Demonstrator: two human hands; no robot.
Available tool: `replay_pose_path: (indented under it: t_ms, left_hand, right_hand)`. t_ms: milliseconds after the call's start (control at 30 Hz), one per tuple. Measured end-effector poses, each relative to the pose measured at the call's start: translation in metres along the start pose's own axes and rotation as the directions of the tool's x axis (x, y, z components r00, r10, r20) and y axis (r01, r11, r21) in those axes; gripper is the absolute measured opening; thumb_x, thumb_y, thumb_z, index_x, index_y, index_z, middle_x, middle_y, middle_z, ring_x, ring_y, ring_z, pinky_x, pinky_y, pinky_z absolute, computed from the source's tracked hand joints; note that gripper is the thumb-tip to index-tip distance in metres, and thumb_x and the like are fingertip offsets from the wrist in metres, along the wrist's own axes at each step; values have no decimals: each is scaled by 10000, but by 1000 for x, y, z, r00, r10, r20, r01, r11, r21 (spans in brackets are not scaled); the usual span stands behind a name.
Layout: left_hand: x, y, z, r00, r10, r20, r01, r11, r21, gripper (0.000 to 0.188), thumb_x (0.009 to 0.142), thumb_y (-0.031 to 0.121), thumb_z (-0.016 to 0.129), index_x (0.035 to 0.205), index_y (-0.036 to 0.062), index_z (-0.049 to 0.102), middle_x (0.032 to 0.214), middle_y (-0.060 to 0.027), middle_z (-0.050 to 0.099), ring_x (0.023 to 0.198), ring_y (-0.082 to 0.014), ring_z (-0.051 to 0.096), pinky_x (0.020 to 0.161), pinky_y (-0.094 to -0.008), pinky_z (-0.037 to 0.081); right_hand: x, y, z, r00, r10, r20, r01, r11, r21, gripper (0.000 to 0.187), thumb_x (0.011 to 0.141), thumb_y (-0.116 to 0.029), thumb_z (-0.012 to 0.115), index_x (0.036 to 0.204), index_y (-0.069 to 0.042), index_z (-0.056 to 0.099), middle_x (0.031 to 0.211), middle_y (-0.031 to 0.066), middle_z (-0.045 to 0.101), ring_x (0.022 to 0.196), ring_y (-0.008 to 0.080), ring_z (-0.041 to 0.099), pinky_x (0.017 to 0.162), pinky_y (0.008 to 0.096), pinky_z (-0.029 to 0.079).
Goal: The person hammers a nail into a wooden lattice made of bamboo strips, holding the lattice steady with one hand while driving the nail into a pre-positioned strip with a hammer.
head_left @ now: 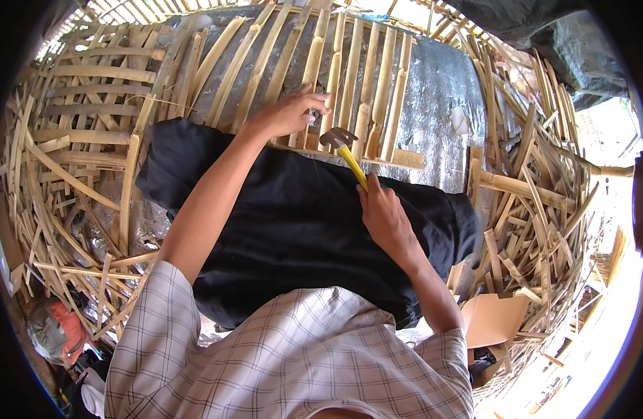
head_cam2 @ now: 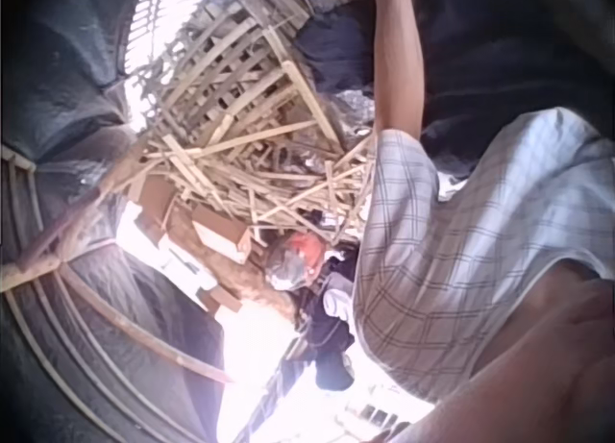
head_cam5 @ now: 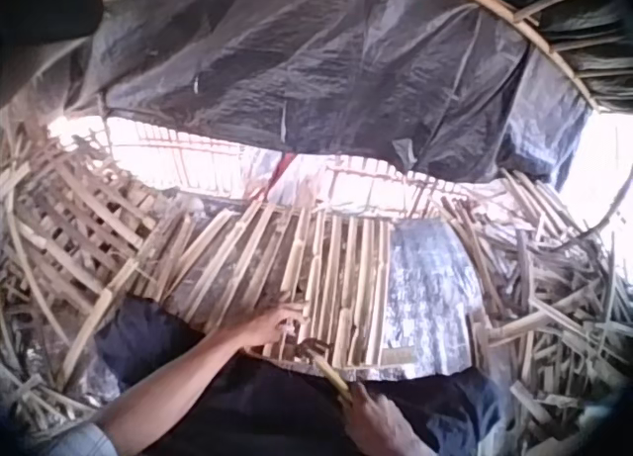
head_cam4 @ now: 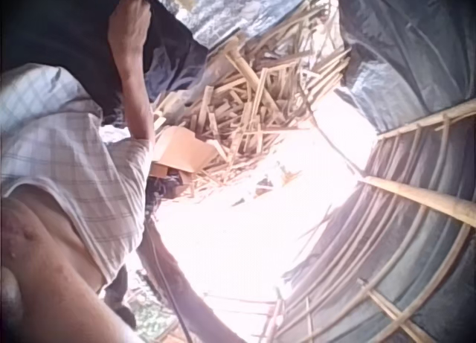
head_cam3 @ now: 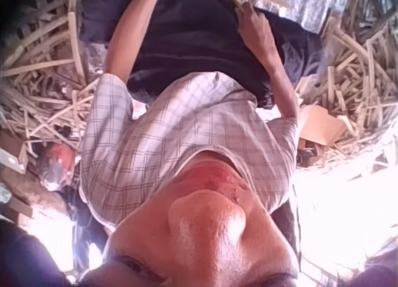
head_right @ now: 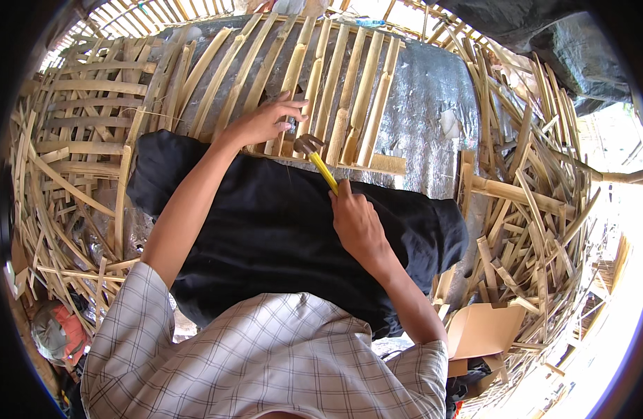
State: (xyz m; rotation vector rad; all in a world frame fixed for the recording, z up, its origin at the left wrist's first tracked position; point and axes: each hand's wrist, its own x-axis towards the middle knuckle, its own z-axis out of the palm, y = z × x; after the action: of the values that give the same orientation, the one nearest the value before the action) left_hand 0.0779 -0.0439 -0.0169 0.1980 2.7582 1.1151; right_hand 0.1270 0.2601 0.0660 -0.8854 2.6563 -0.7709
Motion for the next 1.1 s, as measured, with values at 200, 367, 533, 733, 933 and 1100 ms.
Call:
replay_pose_path:
  t_ms: [200, 367, 533, 733, 933, 1100]
  left_hand:
    - [-8, 9, -7, 1000, -29, 13, 28, 999, 22, 326, 999, 12, 609, 1280, 139, 715, 1676, 45, 406, 1608, -344, 202, 1331, -498, 227]
    - [-2, 5, -4, 999, -22, 24, 22, 1000, -8, 344, 998, 6, 605, 1302, 130, 710, 1676, 39, 408, 1610, -341, 200, 1329, -499, 224]
    - [-5, 0, -3, 1000, -21, -3, 21, 1000, -9, 359, 990, -4, 599, 1298, 140, 715, 1674, 45, 409, 1605, -346, 213, 1328, -499, 231]
    - [-1, 1, -1, 1000, 9, -2, -9, 1000, -16, 372, 981, -12, 592, 1292, 150, 715, 1673, 43, 410, 1596, -368, 232, 1328, -498, 237]
    - [-3, -4, -2, 1000, -10, 3, 10, 999, -35, 346, 973, -20, 626, 1273, 131, 713, 1675, 32, 411, 1604, -374, 202, 1336, -496, 201]
    - [-2, -7, -1, 1000, -3, -10, 3, 1000, -22, 401, 953, -34, 580, 1271, 161, 727, 1666, 40, 422, 1593, -385, 230, 1330, -492, 234]
  right_hand:
    - [4, -27, -27, 984, -44, -171, 72, 984, 161, 196, 1058, -108, 613, 1109, 35, 489, 700, 326, 607, 687, 553, 608, 540, 572, 433]
    - [-3, -5, 6, 995, 82, -65, -77, 994, 76, 191, 1059, -111, 610, 1101, 23, 481, 659, 305, 611, 686, 542, 624, 545, 600, 450]
    - [4, -17, -18, 995, -101, 8, 101, 994, 43, 187, 1063, -119, 606, 1073, 39, 505, 658, 298, 606, 655, 531, 616, 529, 575, 454]
    - [4, -8, 0, 953, -48, -300, 85, 990, 112, 202, 1064, -138, 610, 1094, 38, 516, 675, 304, 610, 681, 545, 607, 557, 605, 433]
    - [7, -6, -24, 999, -41, -2, 41, 996, 81, 235, 1069, -172, 606, 992, 39, 537, 690, 295, 613, 709, 541, 603, 582, 610, 426]
    - [10, -16, -13, 966, 19, -259, 54, 961, 273, 174, 1072, -98, 577, 1124, 54, 510, 695, 316, 597, 673, 553, 582, 537, 571, 407]
